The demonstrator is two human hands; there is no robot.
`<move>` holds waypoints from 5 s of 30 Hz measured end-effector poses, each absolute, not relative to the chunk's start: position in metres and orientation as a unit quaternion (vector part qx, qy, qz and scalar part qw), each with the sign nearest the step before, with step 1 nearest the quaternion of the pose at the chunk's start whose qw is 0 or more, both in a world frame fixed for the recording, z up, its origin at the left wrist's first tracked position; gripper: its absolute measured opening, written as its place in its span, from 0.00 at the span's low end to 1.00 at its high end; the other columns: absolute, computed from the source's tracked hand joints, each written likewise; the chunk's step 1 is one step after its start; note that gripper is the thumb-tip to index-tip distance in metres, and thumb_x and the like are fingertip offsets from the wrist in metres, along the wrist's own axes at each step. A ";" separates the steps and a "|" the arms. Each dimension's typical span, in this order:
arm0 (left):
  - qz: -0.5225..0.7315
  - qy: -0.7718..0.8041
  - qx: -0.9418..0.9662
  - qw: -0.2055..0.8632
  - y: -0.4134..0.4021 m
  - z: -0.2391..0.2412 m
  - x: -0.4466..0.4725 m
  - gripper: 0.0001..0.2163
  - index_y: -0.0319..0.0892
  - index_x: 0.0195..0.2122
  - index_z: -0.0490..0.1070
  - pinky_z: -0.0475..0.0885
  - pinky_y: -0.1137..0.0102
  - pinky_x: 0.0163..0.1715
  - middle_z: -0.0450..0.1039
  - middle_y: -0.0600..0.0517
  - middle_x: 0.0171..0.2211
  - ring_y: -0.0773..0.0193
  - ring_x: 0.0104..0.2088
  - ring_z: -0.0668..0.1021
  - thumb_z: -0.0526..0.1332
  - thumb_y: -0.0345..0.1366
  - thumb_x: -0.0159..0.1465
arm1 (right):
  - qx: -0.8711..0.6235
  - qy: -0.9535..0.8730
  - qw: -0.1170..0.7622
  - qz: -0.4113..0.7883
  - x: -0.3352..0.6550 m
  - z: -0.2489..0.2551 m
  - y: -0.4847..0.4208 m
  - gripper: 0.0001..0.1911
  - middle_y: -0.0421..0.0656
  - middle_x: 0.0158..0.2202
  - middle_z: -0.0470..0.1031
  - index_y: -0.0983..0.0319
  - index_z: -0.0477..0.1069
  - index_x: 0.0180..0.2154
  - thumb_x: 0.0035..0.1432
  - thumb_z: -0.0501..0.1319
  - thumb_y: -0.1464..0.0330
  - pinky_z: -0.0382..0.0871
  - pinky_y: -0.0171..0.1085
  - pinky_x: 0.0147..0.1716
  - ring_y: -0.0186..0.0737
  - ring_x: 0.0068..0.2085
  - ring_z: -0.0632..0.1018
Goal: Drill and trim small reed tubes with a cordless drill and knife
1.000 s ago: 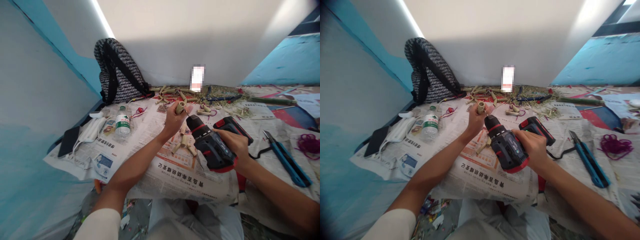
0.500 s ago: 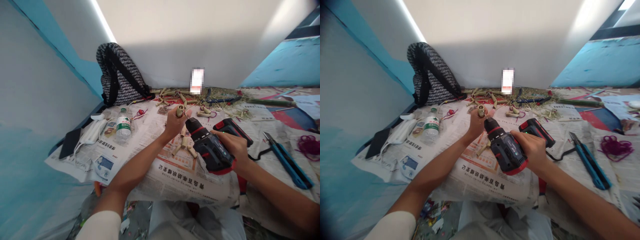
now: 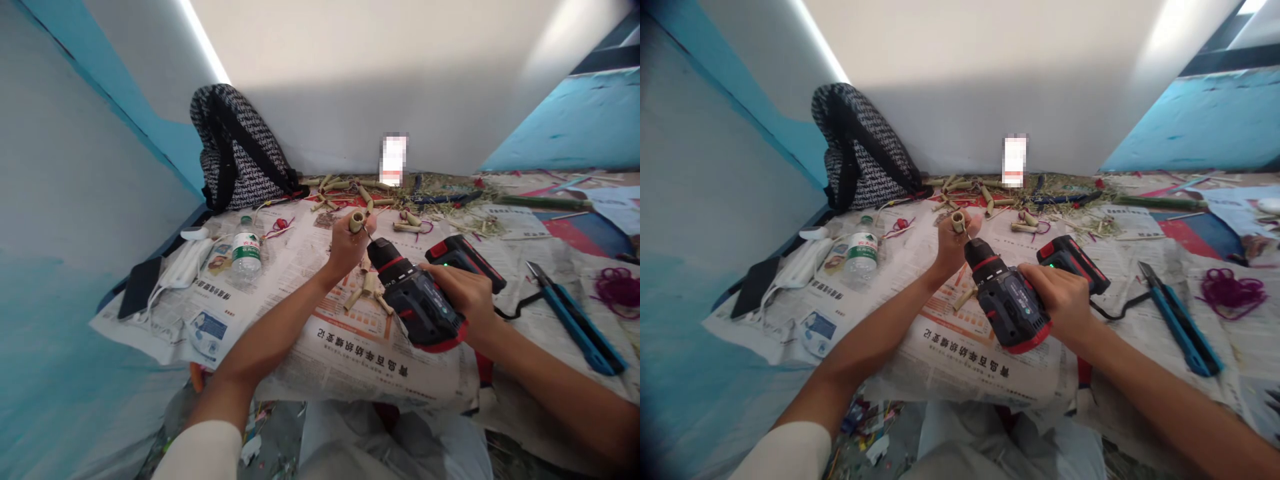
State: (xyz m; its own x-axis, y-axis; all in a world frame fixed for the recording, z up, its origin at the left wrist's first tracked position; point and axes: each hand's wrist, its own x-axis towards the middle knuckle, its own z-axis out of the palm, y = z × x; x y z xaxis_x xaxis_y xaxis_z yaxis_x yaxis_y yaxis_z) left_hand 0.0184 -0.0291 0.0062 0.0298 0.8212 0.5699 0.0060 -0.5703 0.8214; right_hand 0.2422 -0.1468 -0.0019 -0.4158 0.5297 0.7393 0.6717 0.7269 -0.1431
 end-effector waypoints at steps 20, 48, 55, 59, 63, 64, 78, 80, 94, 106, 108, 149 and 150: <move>0.627 0.360 0.628 0.286 -0.029 0.000 0.019 0.28 0.44 0.22 0.55 0.58 0.70 0.26 0.54 0.60 0.20 0.71 0.24 0.58 0.73 0.51 0.63 | -0.368 -0.837 0.396 -0.082 0.242 -0.004 -0.148 0.12 0.44 0.34 0.83 0.59 0.77 0.53 0.72 0.59 0.68 0.73 0.37 0.31 0.42 0.32 0.83; 0.633 0.376 0.641 0.219 -0.022 -0.007 0.016 0.29 0.43 0.22 0.57 0.59 0.70 0.29 0.56 0.61 0.19 0.71 0.24 0.60 0.74 0.54 0.61 | -0.381 -0.837 0.391 -0.048 0.242 0.000 -0.148 0.12 0.45 0.36 0.85 0.58 0.77 0.50 0.68 0.60 0.68 0.76 0.38 0.33 0.44 0.34 0.85; 0.634 0.377 0.643 0.206 -0.019 -0.011 0.015 0.28 0.44 0.22 0.56 0.58 0.69 0.29 0.55 0.61 0.20 0.71 0.24 0.58 0.74 0.50 0.63 | -0.386 -0.832 0.395 -0.046 0.240 0.000 -0.148 0.10 0.43 0.33 0.83 0.58 0.77 0.47 0.69 0.58 0.67 0.74 0.37 0.31 0.42 0.31 0.84; 0.633 0.381 0.644 0.199 -0.018 -0.012 0.015 0.27 0.44 0.22 0.55 0.58 0.69 0.29 0.55 0.60 0.20 0.70 0.24 0.59 0.72 0.49 0.64 | -0.394 -0.832 0.389 -0.035 0.241 0.000 -0.148 0.11 0.44 0.33 0.83 0.58 0.77 0.47 0.69 0.58 0.65 0.74 0.38 0.32 0.43 0.32 0.84; 0.636 0.380 0.645 0.188 -0.018 -0.011 0.015 0.27 0.44 0.22 0.56 0.58 0.69 0.29 0.55 0.60 0.19 0.71 0.23 0.59 0.72 0.49 0.65 | -0.377 -0.836 0.396 -0.040 0.241 0.001 -0.148 0.12 0.44 0.34 0.83 0.58 0.78 0.49 0.69 0.59 0.64 0.74 0.38 0.31 0.43 0.32 0.84; 0.637 0.380 0.645 0.184 -0.018 -0.011 0.015 0.27 0.44 0.22 0.56 0.58 0.69 0.28 0.55 0.60 0.19 0.71 0.23 0.59 0.72 0.49 0.65 | -0.375 -0.837 0.398 -0.040 0.241 0.001 -0.148 0.13 0.44 0.34 0.83 0.58 0.78 0.50 0.68 0.59 0.64 0.74 0.37 0.31 0.43 0.32 0.84; 0.636 0.383 0.642 0.192 -0.016 -0.014 0.014 0.26 0.44 0.22 0.56 0.56 0.69 0.28 0.55 0.60 0.19 0.71 0.23 0.58 0.71 0.47 0.64 | -0.377 -0.835 0.400 -0.041 0.240 0.002 -0.148 0.12 0.43 0.33 0.83 0.58 0.77 0.50 0.68 0.60 0.65 0.75 0.37 0.31 0.43 0.31 0.84; 0.634 0.386 0.641 0.193 -0.016 -0.013 0.014 0.26 0.44 0.22 0.56 0.56 0.69 0.28 0.54 0.60 0.19 0.71 0.23 0.58 0.71 0.47 0.64 | -0.379 -0.834 0.399 -0.044 0.240 0.002 -0.148 0.12 0.43 0.33 0.83 0.57 0.77 0.50 0.68 0.60 0.64 0.75 0.38 0.32 0.43 0.32 0.84; 0.622 0.375 0.662 0.187 -0.014 -0.015 0.012 0.23 0.44 0.22 0.57 0.55 0.69 0.27 0.55 0.60 0.19 0.70 0.23 0.58 0.70 0.44 0.65 | -0.387 -0.826 0.406 -0.061 0.238 -0.001 -0.148 0.11 0.45 0.36 0.86 0.58 0.78 0.49 0.69 0.59 0.65 0.76 0.39 0.33 0.45 0.34 0.86; 0.621 0.372 0.669 0.170 -0.013 -0.015 0.013 0.24 0.44 0.22 0.57 0.56 0.69 0.26 0.56 0.60 0.19 0.71 0.22 0.59 0.70 0.45 0.66 | -0.388 -0.826 0.405 -0.058 0.238 0.001 -0.149 0.10 0.45 0.35 0.84 0.59 0.78 0.48 0.68 0.60 0.67 0.75 0.38 0.33 0.43 0.33 0.85; 0.621 0.373 0.669 0.167 -0.013 -0.016 0.013 0.24 0.44 0.22 0.56 0.56 0.70 0.26 0.56 0.60 0.19 0.71 0.22 0.59 0.69 0.45 0.66 | -0.390 -0.826 0.403 -0.060 0.238 0.001 -0.149 0.10 0.44 0.34 0.84 0.59 0.77 0.47 0.68 0.60 0.66 0.75 0.38 0.33 0.43 0.33 0.85; 0.597 0.375 0.689 0.168 -0.012 -0.020 0.012 0.23 0.44 0.23 0.55 0.56 0.69 0.26 0.56 0.60 0.19 0.70 0.23 0.59 0.67 0.43 0.68 | -0.397 -0.830 0.392 -0.031 0.243 0.000 -0.146 0.10 0.44 0.35 0.84 0.59 0.77 0.47 0.66 0.61 0.66 0.74 0.37 0.32 0.43 0.32 0.84; 0.595 0.377 0.689 0.169 -0.012 -0.020 0.011 0.23 0.44 0.23 0.55 0.56 0.69 0.26 0.56 0.60 0.19 0.70 0.23 0.59 0.67 0.43 0.67 | -0.397 -0.830 0.391 -0.030 0.243 0.000 -0.146 0.10 0.44 0.35 0.84 0.59 0.77 0.47 0.66 0.61 0.66 0.74 0.37 0.32 0.43 0.32 0.84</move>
